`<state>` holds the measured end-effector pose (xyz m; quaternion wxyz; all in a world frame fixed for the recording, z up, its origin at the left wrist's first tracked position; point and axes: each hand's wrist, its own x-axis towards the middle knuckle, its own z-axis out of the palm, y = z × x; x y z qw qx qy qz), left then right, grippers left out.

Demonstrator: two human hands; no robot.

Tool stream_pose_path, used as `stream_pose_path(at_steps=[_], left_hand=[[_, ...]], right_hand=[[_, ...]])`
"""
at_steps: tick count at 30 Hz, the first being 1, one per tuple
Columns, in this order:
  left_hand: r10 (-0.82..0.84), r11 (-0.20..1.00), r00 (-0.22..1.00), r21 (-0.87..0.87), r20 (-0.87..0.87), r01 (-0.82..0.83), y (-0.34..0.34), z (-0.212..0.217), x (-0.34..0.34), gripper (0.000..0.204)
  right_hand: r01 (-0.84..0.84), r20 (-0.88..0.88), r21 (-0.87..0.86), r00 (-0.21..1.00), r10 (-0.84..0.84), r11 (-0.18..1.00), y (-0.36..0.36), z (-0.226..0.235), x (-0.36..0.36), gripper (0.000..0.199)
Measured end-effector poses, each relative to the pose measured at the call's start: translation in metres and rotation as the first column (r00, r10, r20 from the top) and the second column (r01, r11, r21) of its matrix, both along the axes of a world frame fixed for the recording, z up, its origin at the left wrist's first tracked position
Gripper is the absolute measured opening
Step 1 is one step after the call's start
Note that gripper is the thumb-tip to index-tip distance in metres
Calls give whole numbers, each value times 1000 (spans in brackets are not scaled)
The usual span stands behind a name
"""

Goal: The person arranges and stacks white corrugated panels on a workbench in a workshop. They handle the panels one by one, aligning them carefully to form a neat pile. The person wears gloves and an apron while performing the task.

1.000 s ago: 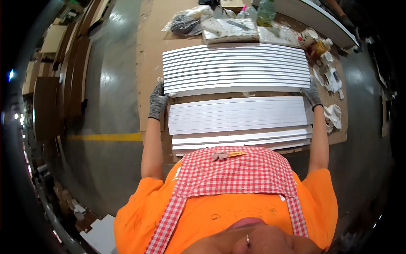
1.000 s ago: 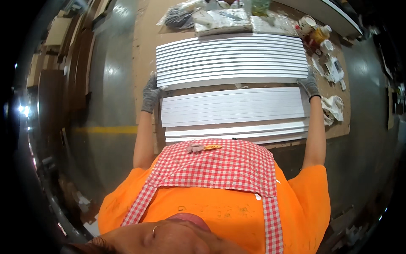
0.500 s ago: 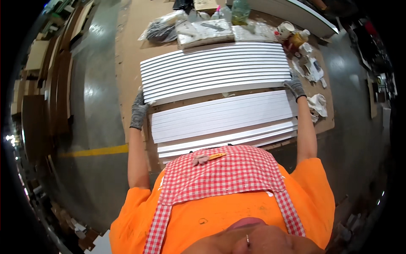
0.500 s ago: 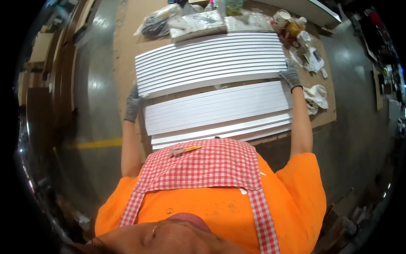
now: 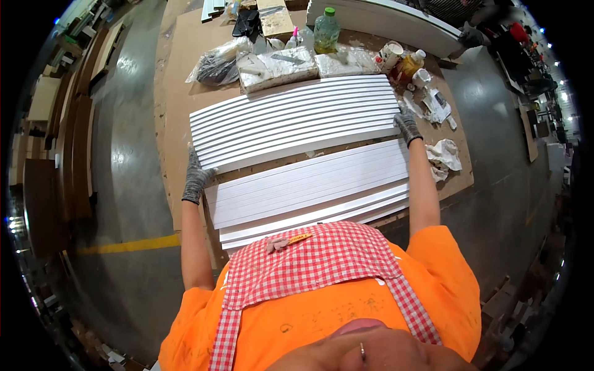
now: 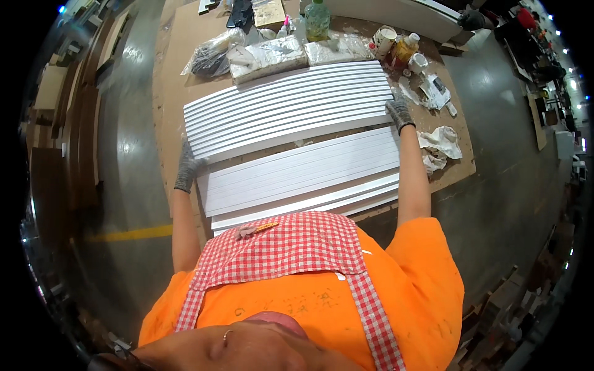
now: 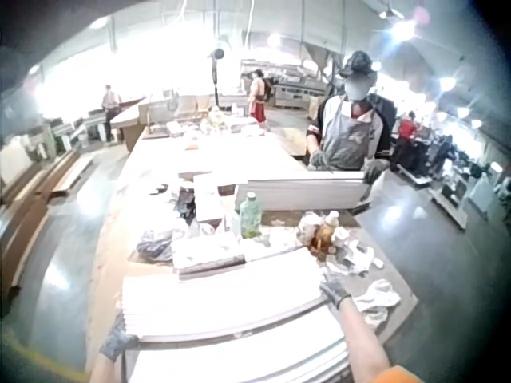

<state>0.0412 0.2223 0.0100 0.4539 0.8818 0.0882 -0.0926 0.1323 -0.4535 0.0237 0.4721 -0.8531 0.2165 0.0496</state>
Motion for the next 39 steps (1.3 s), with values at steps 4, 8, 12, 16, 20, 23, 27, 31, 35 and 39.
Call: stream_pose_path(at_steps=[4, 8, 12, 16, 20, 23, 27, 31, 35, 39], left_hand=[[-24, 1000, 999, 19, 37, 23, 14, -17, 3, 117], [-54, 998, 998, 41, 28, 53, 11, -24, 9, 115], [-122, 914, 991, 385, -45, 130, -6, 13, 8, 105], [-156, 946, 922, 323, 355, 36, 13, 18, -10, 89], [8, 985, 921, -162, 389, 61, -51, 73, -49, 44], [-183, 919, 949, -299, 257, 258, -118, 80, -50, 30], [-373, 928, 920, 62, 123, 368, -146, 67, -53, 47], [-507, 837, 862, 232, -8, 495, -165, 86, -46, 61], [-534, 800, 845, 305, -29, 516, -169, 91, -45, 65], [-527, 809, 849, 281, -45, 517, -165, 86, -45, 69]], right_hand=[[-71, 26, -19, 997, 71, 997, -4, -4, -1, 58], [-84, -28, -157, 996, 81, 984, 7, 11, 0, 58], [-77, -28, -252, 997, 73, 965, 1, 9, -3, 63], [13, 358, -222, 931, 69, 975, -28, -22, -26, 51], [-34, 541, -123, 836, 96, 992, 63, 34, -95, 42], [-49, 408, -696, 794, 451, 716, 53, -48, -140, 41], [-276, -33, -779, 915, 403, 563, 146, 15, -161, 65], [-154, 77, -847, 911, 406, 509, 161, 23, -176, 62], [-150, 132, -788, 907, 401, 598, 159, 27, -178, 61], [-162, 78, -817, 920, 385, 553, 163, 26, -178, 64]])
